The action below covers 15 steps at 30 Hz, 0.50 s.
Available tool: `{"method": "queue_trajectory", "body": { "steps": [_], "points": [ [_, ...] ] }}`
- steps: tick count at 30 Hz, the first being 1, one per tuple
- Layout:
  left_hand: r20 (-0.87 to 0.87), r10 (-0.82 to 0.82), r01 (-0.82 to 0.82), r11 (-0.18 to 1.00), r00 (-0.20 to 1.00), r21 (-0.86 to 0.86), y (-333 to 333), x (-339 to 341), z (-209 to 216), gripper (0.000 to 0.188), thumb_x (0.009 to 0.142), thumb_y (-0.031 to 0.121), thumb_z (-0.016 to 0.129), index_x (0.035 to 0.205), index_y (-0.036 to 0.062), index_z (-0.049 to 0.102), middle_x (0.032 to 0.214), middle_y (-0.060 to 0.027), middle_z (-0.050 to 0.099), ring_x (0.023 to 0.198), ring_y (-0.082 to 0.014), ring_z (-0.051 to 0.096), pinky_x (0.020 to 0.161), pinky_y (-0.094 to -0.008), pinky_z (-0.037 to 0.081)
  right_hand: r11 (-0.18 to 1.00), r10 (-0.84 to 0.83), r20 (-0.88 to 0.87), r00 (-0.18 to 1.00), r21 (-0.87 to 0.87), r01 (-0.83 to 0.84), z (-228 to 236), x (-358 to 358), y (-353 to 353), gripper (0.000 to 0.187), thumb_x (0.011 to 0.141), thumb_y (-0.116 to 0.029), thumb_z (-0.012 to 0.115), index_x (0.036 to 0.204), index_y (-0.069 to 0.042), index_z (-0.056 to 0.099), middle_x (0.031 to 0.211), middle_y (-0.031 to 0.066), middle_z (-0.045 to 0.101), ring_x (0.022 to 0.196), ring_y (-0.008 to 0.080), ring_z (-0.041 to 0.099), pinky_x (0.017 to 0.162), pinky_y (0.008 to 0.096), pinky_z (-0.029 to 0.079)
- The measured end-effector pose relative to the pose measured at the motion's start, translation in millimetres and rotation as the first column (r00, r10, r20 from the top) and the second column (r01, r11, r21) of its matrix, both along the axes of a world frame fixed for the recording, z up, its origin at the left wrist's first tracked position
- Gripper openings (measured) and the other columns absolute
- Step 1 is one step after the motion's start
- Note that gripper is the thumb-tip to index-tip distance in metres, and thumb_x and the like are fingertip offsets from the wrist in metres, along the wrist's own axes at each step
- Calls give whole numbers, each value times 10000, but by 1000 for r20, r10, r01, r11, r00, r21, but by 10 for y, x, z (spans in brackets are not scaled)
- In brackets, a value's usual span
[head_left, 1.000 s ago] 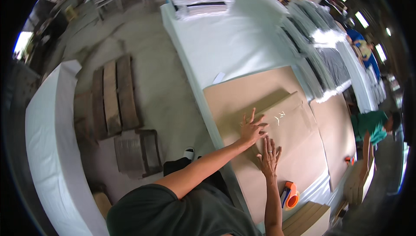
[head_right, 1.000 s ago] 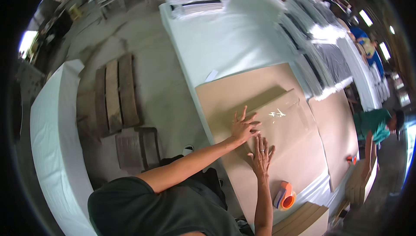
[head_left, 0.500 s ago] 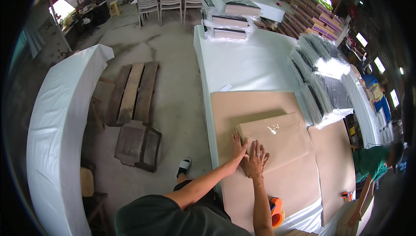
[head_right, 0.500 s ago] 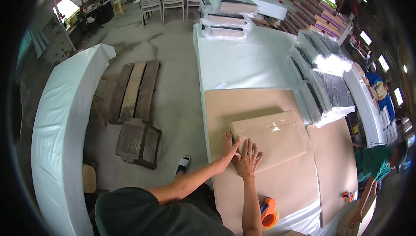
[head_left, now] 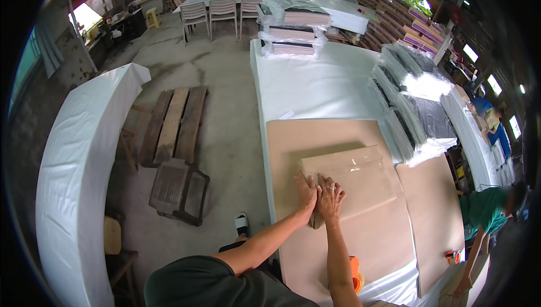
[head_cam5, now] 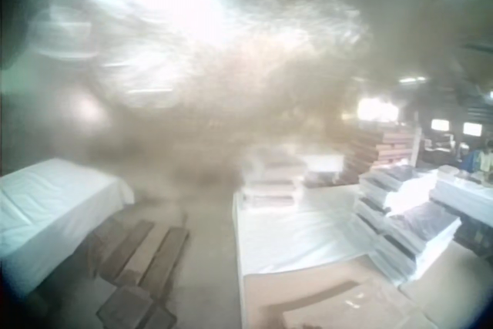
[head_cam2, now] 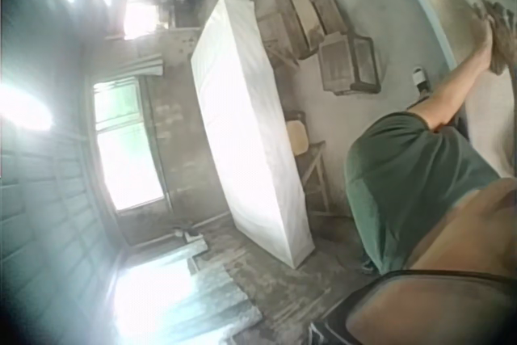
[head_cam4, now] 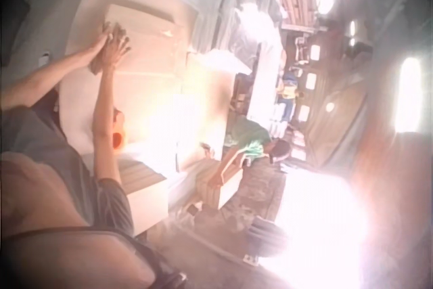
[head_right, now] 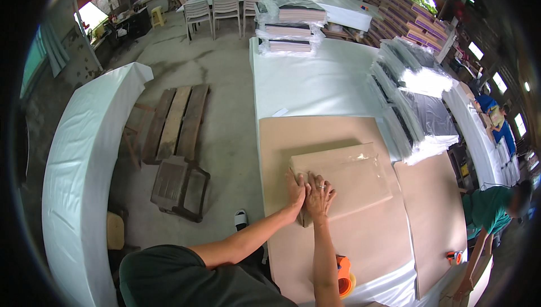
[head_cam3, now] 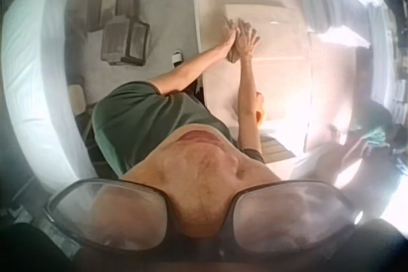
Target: The person wraps items in brown paper by hand and secures the edges with adhesive tape using a dispenser, then sets the finished package aside and picks up a new item to wrap.
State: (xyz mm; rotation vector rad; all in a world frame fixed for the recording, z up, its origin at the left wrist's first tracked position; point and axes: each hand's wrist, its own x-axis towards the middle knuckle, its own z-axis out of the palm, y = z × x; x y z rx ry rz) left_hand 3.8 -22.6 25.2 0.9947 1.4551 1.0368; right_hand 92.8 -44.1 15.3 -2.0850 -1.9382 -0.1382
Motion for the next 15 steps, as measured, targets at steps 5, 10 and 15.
{"method": "queue_trajectory", "body": {
  "steps": [5, 10, 15],
  "points": [
    [105, -99, 102, 995, 990, -21, -148, -138, 172, 782, 976, 467, 399, 1514, 72, -9, 1586, -137, 3, 1466, -275, 10, 1182, -383, 79, 998, -1, -40, 999, 56, 3, 46, -45, -20, 395, 967, -336, 449, 1344, -241, 521, 1304, 16, 477, 1160, 259, 420, 955, 489, 292],
    [59, -65, 62, 997, 996, 56, -77, -86, 106, 802, 968, 450, 417, 1506, 39, -13, 1578, -170, -10, 1464, -298, -6, 1183, -396, 84, 997, 28, -75, 997, 79, -22, 85, -39, 1, 388, 955, -297, 477, 1334, -230, 532, 1287, 28, 493, 1155, 265, 425, 953, 484, 301],
    [44, -54, 49, 994, 998, 98, -37, 3, 11, 793, 965, 426, 433, 1505, 23, 16, 1577, -181, -2, 1461, -311, 40, 1183, -375, 107, 993, -74, -168, 983, 80, 88, 75, 138, -233, 382, 919, -262, 564, 1290, -171, 560, 1244, 68, 531, 1167, 275, 466, 948, 460, 352]
  ]
}}
